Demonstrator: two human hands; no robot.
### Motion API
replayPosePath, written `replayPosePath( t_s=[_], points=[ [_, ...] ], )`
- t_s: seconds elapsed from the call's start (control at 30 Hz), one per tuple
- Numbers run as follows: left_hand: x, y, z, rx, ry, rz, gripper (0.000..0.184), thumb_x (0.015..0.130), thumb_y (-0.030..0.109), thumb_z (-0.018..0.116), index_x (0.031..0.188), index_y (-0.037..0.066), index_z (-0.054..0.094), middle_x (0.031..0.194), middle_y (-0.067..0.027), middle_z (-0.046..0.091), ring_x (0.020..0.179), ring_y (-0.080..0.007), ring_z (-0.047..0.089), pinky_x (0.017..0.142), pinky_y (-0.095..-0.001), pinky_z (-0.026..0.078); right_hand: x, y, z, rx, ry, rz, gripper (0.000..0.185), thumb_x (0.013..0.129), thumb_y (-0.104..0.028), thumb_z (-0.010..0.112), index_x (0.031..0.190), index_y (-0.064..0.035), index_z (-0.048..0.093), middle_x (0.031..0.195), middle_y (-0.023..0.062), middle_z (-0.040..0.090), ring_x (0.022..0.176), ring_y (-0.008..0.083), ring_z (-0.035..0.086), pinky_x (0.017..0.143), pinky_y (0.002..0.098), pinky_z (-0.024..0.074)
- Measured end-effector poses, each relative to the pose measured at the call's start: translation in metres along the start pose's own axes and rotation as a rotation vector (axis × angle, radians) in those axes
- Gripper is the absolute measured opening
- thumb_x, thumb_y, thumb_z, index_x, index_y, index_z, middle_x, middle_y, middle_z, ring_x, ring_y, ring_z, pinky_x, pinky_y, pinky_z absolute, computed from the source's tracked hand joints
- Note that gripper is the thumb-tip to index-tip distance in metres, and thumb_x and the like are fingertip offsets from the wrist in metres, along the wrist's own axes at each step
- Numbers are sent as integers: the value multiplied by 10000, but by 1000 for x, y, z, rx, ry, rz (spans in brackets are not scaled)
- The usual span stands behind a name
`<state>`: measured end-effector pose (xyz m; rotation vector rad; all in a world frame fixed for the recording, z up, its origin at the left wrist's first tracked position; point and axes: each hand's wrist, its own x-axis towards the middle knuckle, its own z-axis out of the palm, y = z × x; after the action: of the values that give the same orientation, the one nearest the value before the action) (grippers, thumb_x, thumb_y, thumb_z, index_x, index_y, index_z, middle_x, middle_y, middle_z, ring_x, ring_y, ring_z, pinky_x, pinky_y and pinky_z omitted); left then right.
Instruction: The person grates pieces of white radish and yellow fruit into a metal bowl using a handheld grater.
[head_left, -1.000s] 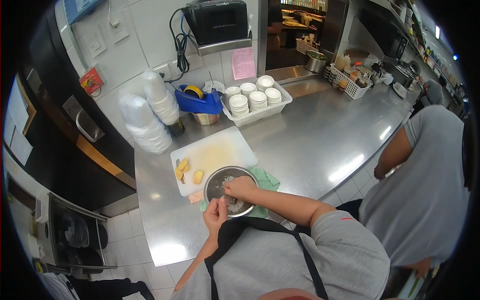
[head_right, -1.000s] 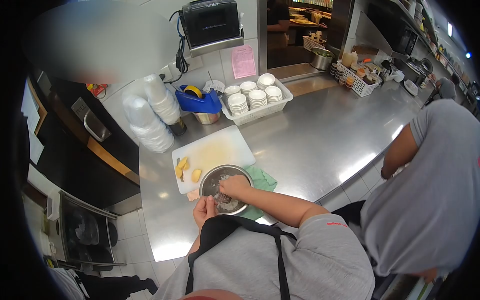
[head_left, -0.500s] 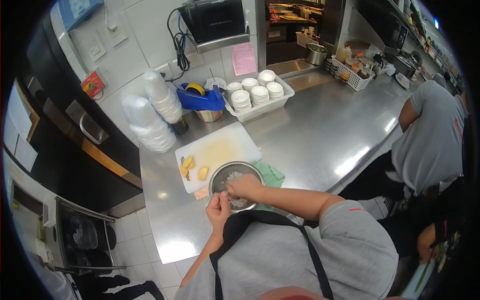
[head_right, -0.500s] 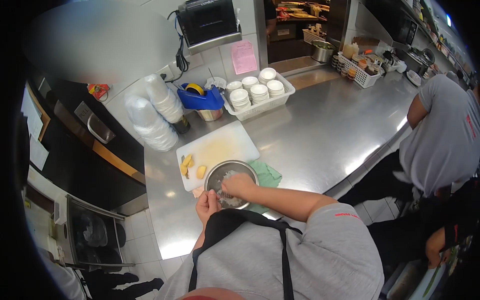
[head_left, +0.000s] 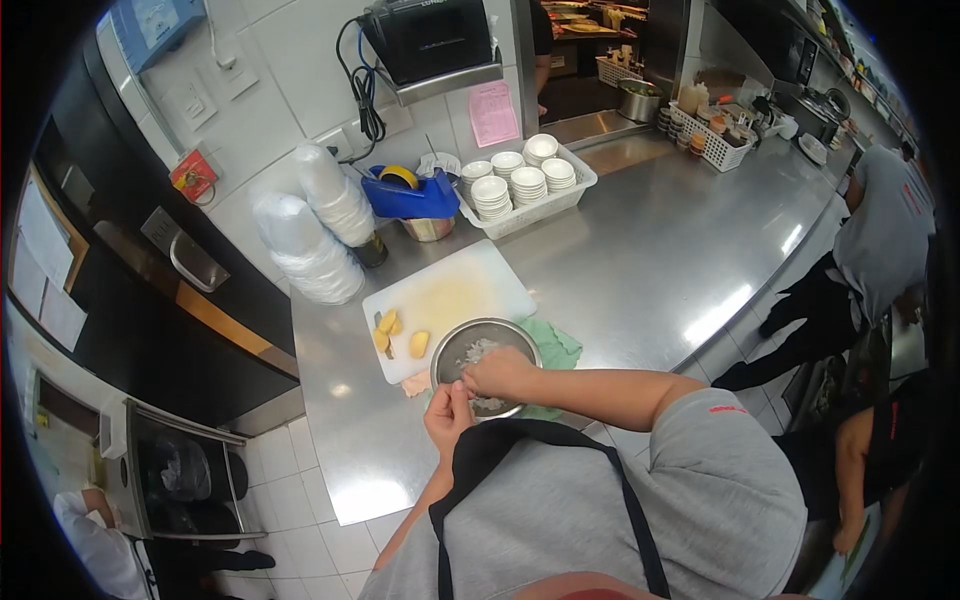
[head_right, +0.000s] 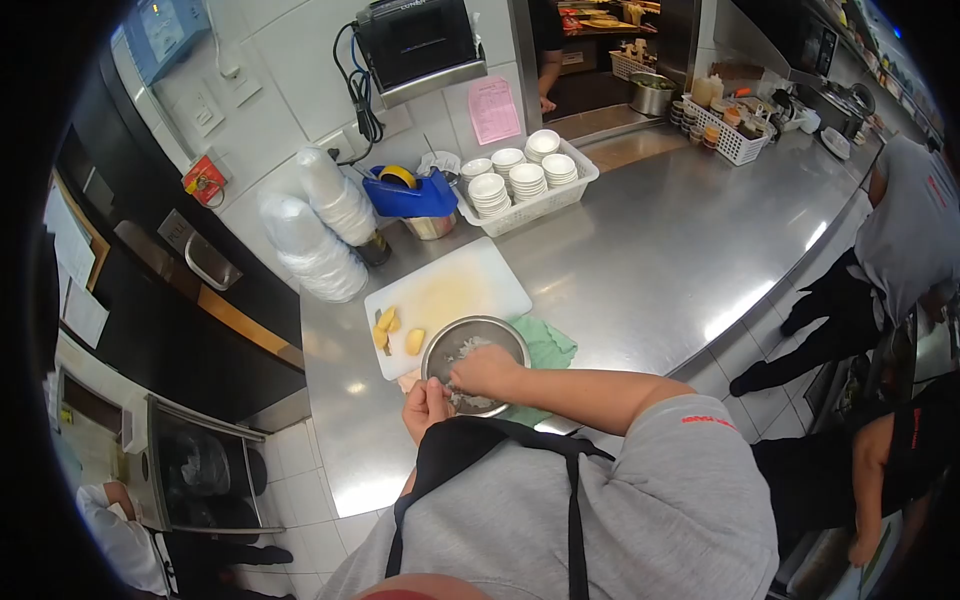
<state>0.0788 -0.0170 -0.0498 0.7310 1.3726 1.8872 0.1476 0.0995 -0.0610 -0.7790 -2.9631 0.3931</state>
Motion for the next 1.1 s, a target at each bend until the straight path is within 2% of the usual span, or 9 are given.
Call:
replayPosePath(
  t_s=[0.13,0.23,0.33,0.4,0.43,0.67,0.77,0.93,1.1],
  points=[
    [-1,-6,2,40,-11,-7,256,897,178,497,671,56,503,516,71,393,445,10,315,407,-172,201,18,27,25,-167,43,-51,305,802,-280,441,673,-83,635,677,123,632,589,270,624,519,394,485],
    [1,2,1,31,10,-26,257,898,183,496,673,58,504,525,67,398,456,9,322,415,-173,215,21,21,29,-65,4,47,257,769,-288,469,694,-112,641,707,101,636,668,258,630,558,378,489],
    [7,-10,-5,161,64,115,266,892,167,505,656,46,498,533,67,393,487,4,322,432,-174,245,3,0,-5,-73,-55,-104,242,774,-290,476,722,-117,636,736,90,639,706,252,630,579,367,491],
    [5,-3,-1,118,36,41,267,888,164,510,650,44,500,542,65,391,496,5,309,433,-178,231,23,30,38,-278,-81,-180,171,760,-213,494,714,-109,622,725,70,638,651,244,630,518,367,483],
    [7,-5,0,88,26,32,264,889,160,507,653,43,498,543,62,399,484,8,309,427,-175,225,22,38,41,-303,56,-205,188,770,-208,483,694,-106,622,707,69,636,618,241,627,494,373,477],
    [10,-1,-9,-73,-8,40,245,901,145,483,685,31,498,515,56,417,407,14,318,375,-168,199,15,9,20,-10,-12,86,308,823,-268,431,715,-87,656,735,107,645,683,269,632,597,395,494],
    [11,1,-6,-71,-35,45,241,903,145,481,691,31,498,520,53,422,407,15,329,372,-166,211,30,33,37,-116,-106,84,337,842,-294,409,735,-90,654,752,128,641,703,280,629,631,411,489],
    [13,2,-10,-91,-7,43,239,900,151,486,693,34,500,515,54,419,403,11,326,374,-165,215,18,12,23,9,-73,92,385,864,-329,366,787,-84,654,772,129,644,731,287,624,684,411,484],
    [29,10,-21,20,-237,6,245,899,183,487,713,26,508,477,47,396,372,-8,317,362,-169,219,23,30,14,74,-98,197,377,851,-375,399,825,-80,633,797,150,633,757,283,615,696,391,472]
  ],
)
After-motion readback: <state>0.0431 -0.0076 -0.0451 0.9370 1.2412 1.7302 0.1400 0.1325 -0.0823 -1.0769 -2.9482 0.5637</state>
